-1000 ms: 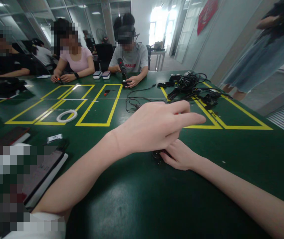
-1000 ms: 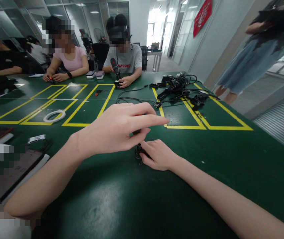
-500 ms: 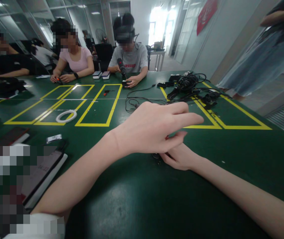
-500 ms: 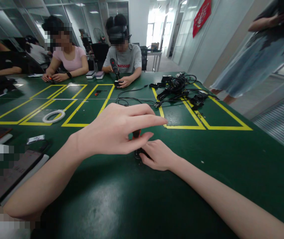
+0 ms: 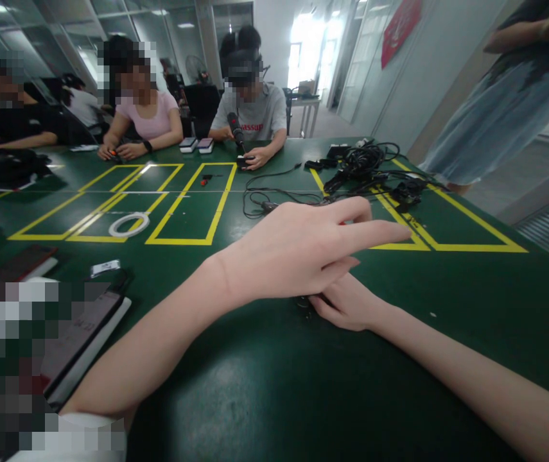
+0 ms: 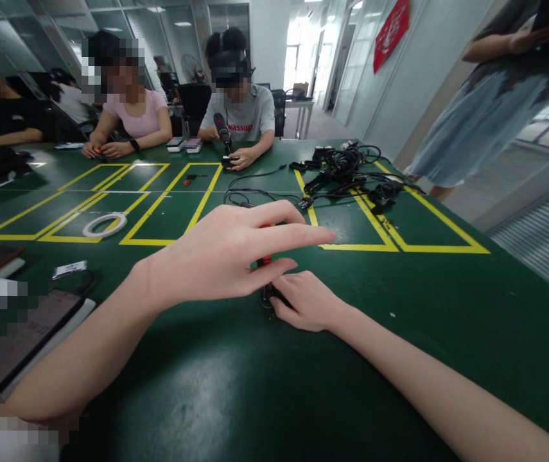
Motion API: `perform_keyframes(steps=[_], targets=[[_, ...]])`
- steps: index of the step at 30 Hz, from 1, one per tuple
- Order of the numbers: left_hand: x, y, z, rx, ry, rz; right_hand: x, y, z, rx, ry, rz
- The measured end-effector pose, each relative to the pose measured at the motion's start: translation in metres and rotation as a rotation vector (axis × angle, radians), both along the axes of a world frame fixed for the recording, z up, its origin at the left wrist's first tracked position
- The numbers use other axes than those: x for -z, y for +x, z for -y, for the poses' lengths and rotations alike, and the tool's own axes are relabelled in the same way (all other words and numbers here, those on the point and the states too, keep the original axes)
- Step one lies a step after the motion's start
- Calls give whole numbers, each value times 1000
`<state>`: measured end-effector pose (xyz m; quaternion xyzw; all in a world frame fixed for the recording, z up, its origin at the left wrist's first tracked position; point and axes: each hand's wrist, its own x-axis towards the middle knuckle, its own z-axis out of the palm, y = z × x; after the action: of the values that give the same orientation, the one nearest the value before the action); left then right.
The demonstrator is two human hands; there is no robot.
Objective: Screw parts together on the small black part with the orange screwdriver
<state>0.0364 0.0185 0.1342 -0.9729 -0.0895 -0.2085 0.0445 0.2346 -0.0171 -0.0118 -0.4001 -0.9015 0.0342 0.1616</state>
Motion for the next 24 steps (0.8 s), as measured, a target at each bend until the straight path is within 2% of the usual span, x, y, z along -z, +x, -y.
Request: perform_keyframes(steps=[5,19,24], targets=[[0,0,-1,34,-2,0,0,0,0,-19,8,-14],[-1,-1,1,-3,-8,-13,2,0,-1,-10,7,-25],[0,0,0,25,-11,-10,0,0,0,-24,8,-34]])
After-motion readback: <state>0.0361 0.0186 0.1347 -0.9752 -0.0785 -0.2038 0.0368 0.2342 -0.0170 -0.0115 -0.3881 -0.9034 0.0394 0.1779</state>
